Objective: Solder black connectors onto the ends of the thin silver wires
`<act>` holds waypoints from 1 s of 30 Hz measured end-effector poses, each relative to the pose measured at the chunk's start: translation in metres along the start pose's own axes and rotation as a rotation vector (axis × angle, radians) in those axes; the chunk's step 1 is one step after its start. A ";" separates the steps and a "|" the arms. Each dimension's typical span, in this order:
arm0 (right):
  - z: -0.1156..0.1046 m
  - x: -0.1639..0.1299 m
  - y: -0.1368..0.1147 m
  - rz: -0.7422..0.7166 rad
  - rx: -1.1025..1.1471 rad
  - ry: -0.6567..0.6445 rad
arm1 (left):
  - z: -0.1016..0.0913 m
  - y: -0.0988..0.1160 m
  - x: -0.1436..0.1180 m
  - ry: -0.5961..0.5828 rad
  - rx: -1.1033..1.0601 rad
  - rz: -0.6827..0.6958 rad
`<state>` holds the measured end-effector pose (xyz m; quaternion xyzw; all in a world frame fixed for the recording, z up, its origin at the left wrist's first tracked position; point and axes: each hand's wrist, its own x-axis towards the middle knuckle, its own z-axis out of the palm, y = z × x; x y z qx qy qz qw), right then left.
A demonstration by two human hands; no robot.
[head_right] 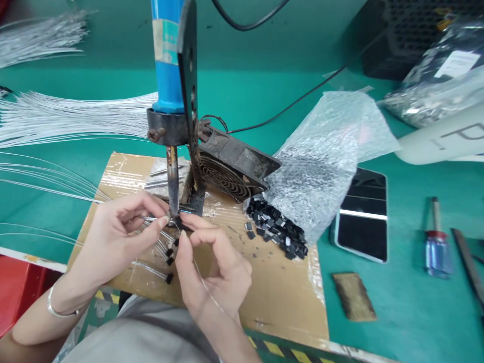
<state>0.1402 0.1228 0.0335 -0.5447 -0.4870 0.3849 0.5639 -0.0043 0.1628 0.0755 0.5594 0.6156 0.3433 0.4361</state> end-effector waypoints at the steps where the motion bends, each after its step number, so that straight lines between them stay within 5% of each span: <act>1: 0.000 0.000 0.000 -0.001 -0.001 0.000 | 0.000 0.000 0.000 -0.001 0.000 0.002; 30: -0.002 -0.001 0.005 -0.013 0.010 -0.014 | 0.001 -0.002 0.001 0.000 -0.008 -0.002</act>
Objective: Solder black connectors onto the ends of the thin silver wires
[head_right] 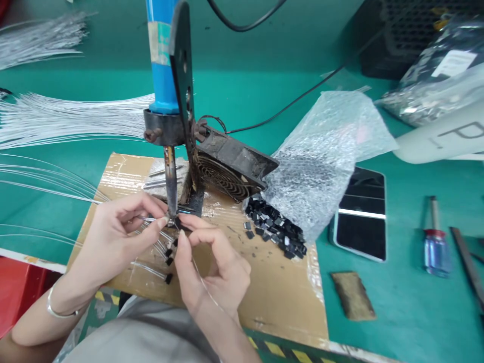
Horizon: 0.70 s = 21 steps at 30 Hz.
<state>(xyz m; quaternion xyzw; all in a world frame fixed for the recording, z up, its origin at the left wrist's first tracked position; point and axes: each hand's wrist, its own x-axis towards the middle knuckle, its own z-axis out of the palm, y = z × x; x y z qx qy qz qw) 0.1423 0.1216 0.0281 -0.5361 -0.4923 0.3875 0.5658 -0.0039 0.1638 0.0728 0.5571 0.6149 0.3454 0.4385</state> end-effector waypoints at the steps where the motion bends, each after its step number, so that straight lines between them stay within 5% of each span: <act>1: 0.000 0.000 0.001 -0.002 0.001 -0.003 | 0.000 0.000 0.000 0.000 -0.001 0.002; 21: -0.001 -0.001 0.003 -0.014 0.005 -0.010 | -0.002 0.000 -0.002 0.005 -0.013 0.004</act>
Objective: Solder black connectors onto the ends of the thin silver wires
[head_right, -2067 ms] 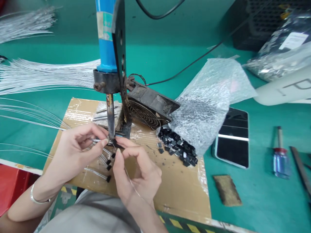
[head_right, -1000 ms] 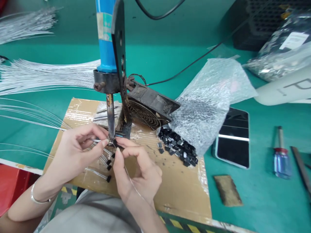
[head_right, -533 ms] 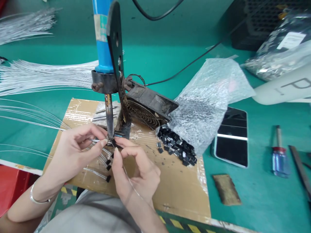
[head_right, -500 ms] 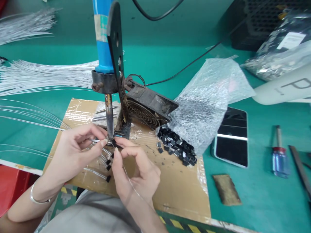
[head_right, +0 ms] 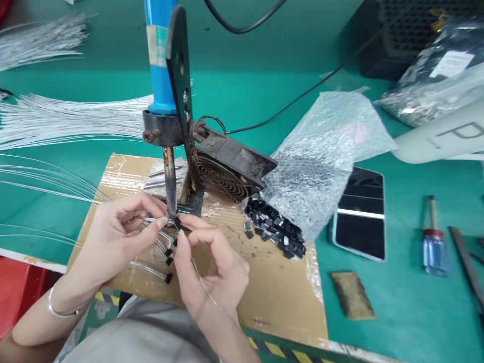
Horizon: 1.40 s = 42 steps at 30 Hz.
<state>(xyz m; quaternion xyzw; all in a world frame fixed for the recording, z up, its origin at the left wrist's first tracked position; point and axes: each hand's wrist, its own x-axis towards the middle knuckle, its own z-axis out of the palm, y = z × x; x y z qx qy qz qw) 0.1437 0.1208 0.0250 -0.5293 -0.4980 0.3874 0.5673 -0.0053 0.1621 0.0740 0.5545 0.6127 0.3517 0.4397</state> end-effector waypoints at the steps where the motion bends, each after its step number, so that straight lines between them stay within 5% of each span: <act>1: 0.000 0.000 0.000 -0.001 0.002 0.000 | 0.000 0.000 0.000 0.000 -0.001 0.001; 42: 0.000 0.001 0.001 -0.029 -0.025 0.006 | 0.000 0.002 0.000 -0.002 0.020 0.000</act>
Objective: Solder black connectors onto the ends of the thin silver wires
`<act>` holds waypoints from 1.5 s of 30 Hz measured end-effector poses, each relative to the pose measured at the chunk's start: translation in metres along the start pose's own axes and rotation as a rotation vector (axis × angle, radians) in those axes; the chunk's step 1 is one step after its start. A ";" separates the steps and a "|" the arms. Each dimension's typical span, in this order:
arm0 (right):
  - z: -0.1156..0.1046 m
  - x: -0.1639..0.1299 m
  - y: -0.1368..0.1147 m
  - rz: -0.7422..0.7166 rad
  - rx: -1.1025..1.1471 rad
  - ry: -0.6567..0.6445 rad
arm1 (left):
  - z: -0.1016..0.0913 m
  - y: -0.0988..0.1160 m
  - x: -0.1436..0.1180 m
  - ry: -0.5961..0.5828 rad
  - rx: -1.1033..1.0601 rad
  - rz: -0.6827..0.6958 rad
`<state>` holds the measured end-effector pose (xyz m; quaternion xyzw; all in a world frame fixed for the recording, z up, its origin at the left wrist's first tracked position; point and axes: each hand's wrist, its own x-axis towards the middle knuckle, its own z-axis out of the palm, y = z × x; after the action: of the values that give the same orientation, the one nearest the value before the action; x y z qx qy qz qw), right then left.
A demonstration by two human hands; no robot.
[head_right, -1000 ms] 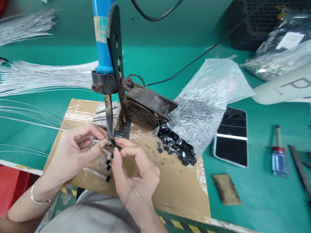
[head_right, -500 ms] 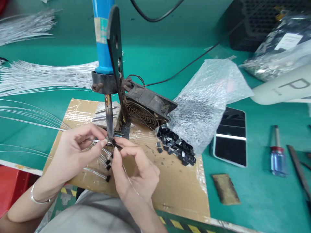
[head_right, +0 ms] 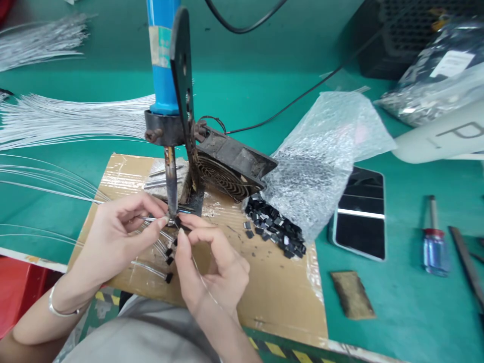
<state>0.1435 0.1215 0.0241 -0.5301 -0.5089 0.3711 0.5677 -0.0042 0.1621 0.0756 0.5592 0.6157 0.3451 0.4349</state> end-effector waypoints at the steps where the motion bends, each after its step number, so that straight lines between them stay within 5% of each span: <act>1: 0.000 0.000 0.000 -0.004 -0.002 0.000 | 0.000 0.000 0.000 -0.001 0.002 0.003; 45: 0.001 0.003 -0.005 0.003 -0.019 0.005 | 0.001 0.000 0.000 -0.010 0.003 0.007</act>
<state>0.1429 0.1239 0.0291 -0.5372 -0.5104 0.3656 0.5633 -0.0035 0.1625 0.0754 0.5638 0.6121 0.3428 0.4358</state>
